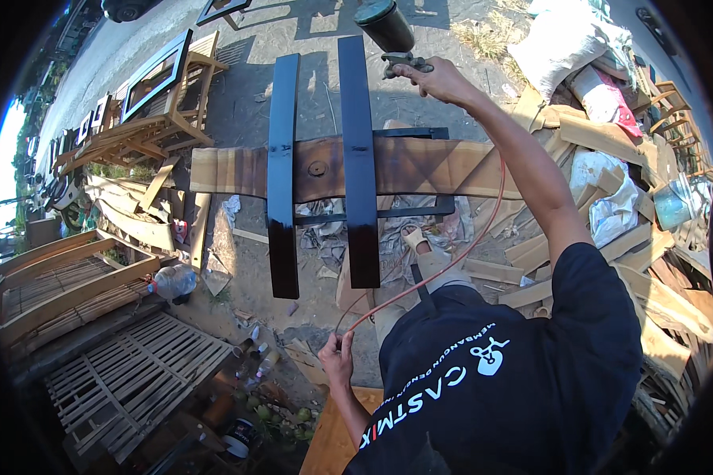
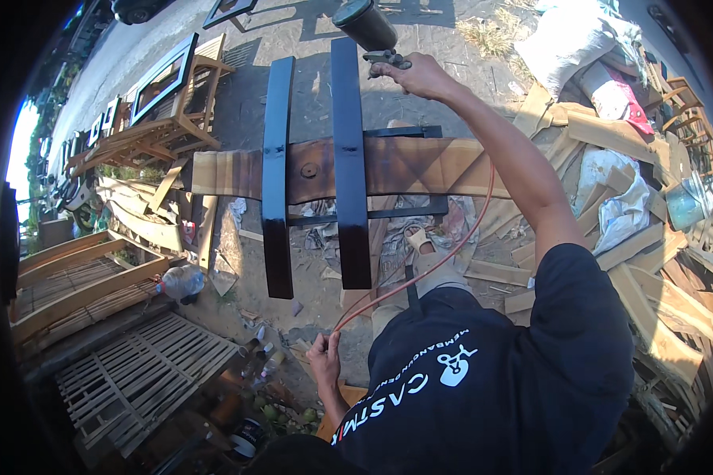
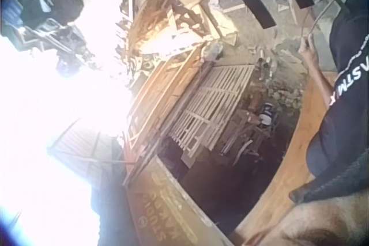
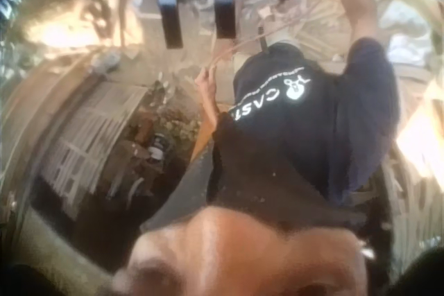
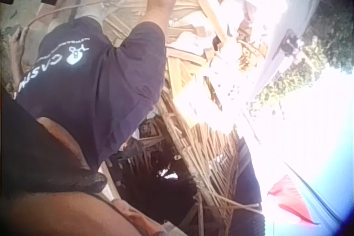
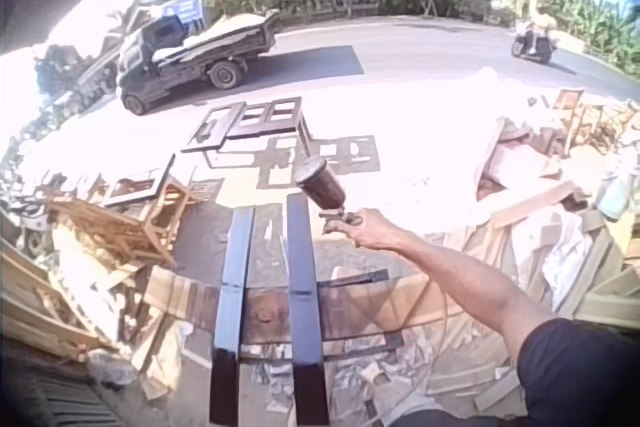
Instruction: The person spray paints furniture parts using a spray gun. The person sprays paint onto wooden components, turns them over, and moves them between a workbench and a storage area.
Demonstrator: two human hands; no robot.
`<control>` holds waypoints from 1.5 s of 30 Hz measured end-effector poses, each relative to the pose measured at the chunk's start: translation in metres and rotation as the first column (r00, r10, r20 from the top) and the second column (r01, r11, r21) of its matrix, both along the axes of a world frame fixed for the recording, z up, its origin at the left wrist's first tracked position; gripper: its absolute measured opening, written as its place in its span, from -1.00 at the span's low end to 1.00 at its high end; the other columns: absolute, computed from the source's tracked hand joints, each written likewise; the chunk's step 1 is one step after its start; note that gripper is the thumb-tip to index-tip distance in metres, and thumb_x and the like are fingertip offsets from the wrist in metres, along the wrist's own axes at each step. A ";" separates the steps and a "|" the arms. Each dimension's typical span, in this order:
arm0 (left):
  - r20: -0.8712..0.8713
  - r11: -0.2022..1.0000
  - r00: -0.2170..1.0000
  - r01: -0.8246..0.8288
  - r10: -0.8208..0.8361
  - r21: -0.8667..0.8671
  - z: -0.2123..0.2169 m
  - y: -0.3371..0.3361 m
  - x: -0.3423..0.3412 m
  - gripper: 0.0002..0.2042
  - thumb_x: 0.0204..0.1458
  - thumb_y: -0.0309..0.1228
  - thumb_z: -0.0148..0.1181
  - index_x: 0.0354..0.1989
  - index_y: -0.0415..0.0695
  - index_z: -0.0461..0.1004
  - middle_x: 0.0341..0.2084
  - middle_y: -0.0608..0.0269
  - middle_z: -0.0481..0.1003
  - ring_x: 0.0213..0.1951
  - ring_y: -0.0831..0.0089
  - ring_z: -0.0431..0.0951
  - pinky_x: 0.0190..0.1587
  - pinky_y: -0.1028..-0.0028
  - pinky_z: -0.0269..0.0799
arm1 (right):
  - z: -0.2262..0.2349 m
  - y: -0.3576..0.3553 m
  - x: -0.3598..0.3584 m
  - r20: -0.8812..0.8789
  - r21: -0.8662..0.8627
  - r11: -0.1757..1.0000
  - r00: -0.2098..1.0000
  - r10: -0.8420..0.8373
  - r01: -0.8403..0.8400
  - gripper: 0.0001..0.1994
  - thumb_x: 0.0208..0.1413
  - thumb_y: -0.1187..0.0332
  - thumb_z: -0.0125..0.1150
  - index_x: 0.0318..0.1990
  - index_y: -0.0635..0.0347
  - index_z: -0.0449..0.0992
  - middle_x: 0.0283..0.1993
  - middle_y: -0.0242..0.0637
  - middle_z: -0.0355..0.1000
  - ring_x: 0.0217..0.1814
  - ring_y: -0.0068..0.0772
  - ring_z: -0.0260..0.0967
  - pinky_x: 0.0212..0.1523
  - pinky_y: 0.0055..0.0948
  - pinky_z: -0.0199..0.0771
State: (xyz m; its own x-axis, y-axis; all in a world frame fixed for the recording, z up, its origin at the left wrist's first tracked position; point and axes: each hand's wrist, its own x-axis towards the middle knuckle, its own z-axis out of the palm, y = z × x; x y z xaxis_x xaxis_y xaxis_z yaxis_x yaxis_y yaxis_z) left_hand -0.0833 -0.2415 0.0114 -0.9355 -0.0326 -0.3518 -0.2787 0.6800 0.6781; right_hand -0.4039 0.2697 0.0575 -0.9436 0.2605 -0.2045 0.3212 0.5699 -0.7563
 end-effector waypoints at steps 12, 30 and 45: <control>-0.028 0.989 0.989 0.146 -0.146 0.014 -0.030 -0.164 0.041 -0.66 0.18 -0.28 0.34 -0.47 -0.32 0.47 -0.71 0.26 0.34 -0.56 0.60 0.25 -0.50 0.41 0.23 | -0.005 -0.152 0.248 0.078 -0.084 0.994 0.995 -0.062 0.069 -0.32 0.09 -0.36 0.22 -0.34 0.23 0.60 -0.58 -0.38 0.36 -0.51 -0.47 0.31 -0.38 -0.33 0.36; 0.030 0.965 0.965 0.262 -0.262 -0.012 -0.054 -0.215 0.002 -0.65 0.16 -0.19 0.33 -0.38 -0.30 0.56 -0.64 0.22 0.46 -0.49 0.53 0.39 -0.37 0.40 0.37 | -0.025 -0.172 0.226 -0.088 0.105 0.963 0.967 -0.239 0.248 -0.21 0.06 -0.44 0.13 -0.23 0.29 0.65 -0.44 0.07 0.55 -0.23 0.06 0.59 -0.14 -0.08 0.53; 0.100 0.815 0.813 0.578 -0.573 -0.028 -0.103 -0.319 -0.133 -0.61 0.20 -0.09 0.26 -0.31 -0.26 0.62 -0.52 0.11 0.63 -0.42 0.42 0.62 -0.30 0.36 0.46 | -0.008 -0.297 0.292 0.040 0.027 0.886 0.886 -0.463 0.462 -0.38 0.15 -0.26 0.22 -0.07 0.19 0.65 -0.52 -0.11 0.51 -0.41 -0.20 0.51 -0.27 -0.18 0.45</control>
State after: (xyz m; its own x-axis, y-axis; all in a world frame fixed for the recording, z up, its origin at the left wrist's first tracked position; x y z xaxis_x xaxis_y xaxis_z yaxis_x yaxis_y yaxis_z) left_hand -0.2160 -0.5607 -0.0917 -0.7568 0.4812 -0.4425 0.1223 0.7691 0.6273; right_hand -0.1118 -0.0276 0.0493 -0.7054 0.6688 -0.2350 0.5843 0.3609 -0.7269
